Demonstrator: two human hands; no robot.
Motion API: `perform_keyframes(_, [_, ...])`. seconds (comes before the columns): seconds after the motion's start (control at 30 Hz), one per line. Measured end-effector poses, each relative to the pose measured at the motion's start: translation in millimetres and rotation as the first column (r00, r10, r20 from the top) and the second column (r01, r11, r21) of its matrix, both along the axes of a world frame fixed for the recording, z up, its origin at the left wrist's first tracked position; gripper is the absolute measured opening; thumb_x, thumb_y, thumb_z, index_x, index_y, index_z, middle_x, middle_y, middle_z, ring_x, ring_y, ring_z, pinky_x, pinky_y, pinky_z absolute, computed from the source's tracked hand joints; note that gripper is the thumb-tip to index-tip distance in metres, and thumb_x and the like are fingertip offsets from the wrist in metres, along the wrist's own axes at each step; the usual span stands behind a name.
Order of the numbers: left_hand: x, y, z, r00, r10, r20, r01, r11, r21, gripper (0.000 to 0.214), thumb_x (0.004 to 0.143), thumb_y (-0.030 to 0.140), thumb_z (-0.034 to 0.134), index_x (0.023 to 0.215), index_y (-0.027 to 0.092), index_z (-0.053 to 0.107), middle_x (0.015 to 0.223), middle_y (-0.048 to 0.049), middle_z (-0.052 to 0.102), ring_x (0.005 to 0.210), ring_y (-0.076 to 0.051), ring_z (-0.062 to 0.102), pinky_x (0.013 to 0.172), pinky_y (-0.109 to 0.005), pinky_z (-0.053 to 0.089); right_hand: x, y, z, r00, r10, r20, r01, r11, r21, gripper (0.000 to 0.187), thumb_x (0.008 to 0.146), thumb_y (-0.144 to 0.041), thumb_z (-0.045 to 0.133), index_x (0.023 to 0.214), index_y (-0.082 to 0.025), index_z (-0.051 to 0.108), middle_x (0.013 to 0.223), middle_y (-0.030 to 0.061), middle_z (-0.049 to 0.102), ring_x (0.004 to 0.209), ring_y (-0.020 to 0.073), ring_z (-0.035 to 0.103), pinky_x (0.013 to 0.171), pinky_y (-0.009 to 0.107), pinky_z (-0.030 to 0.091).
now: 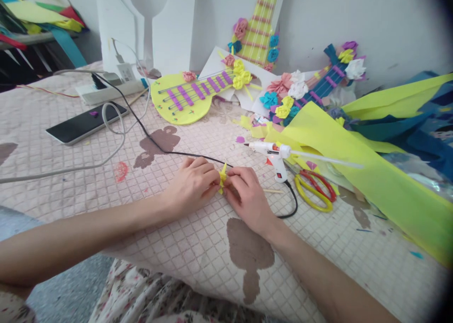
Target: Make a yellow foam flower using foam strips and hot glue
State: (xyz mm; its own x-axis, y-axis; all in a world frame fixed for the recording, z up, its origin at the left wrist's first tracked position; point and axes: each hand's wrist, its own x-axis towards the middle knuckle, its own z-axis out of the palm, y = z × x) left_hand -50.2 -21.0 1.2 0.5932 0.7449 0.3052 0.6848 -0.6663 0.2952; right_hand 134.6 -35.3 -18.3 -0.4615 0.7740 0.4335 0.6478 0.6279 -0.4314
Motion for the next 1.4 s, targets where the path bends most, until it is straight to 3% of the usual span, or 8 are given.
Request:
perform_keyframes(0.87, [-2.9,2.9,-2.9,0.997,0.009,0.071,0.001,0.991,-0.132,0.008,0.083,0.019,0.055,0.077,0.016,0.059,0.078,-0.0008,0.063,0.083,-0.018,0.055,0.077,-0.034,0.037,-1.0,-0.2,0.8,0.995,0.008,0.103,-0.02,0.992,0.121,0.013,0.09,-0.018,0.048,0.085,-0.02,0.06,0.096,0.007,0.06,0.092,0.0222,0.049,0.079,0.04,0.042])
perform_keyframes(1.17, [-2.8,2.4,-3.9,0.994,0.016,0.111,-0.013,1.0,-0.027,0.006,0.082,0.022,0.058,0.082,0.017,0.055,0.079,-0.0004,0.063,0.083,-0.018,0.055,0.077,-0.034,0.036,-0.9,0.5,-0.9,0.993,-0.026,0.117,0.011,0.991,0.132,0.011,0.088,-0.015,0.049,0.084,-0.02,0.058,0.096,0.0083,0.06,0.092,0.0234,0.05,0.076,0.041,0.043])
perform_keyframes(1.4, [-2.8,0.5,-0.7,0.998,-0.056,0.034,0.054,0.997,0.061,0.008,0.088,0.019,0.052,0.082,0.017,0.056,0.081,-0.0012,0.061,0.084,-0.018,0.053,0.078,-0.034,0.035,-1.1,-0.1,-0.2,0.994,-0.05,0.102,0.041,0.995,0.092,0.009,0.087,-0.015,0.049,0.085,-0.019,0.057,0.097,0.0085,0.06,0.094,0.024,0.05,0.079,0.042,0.043])
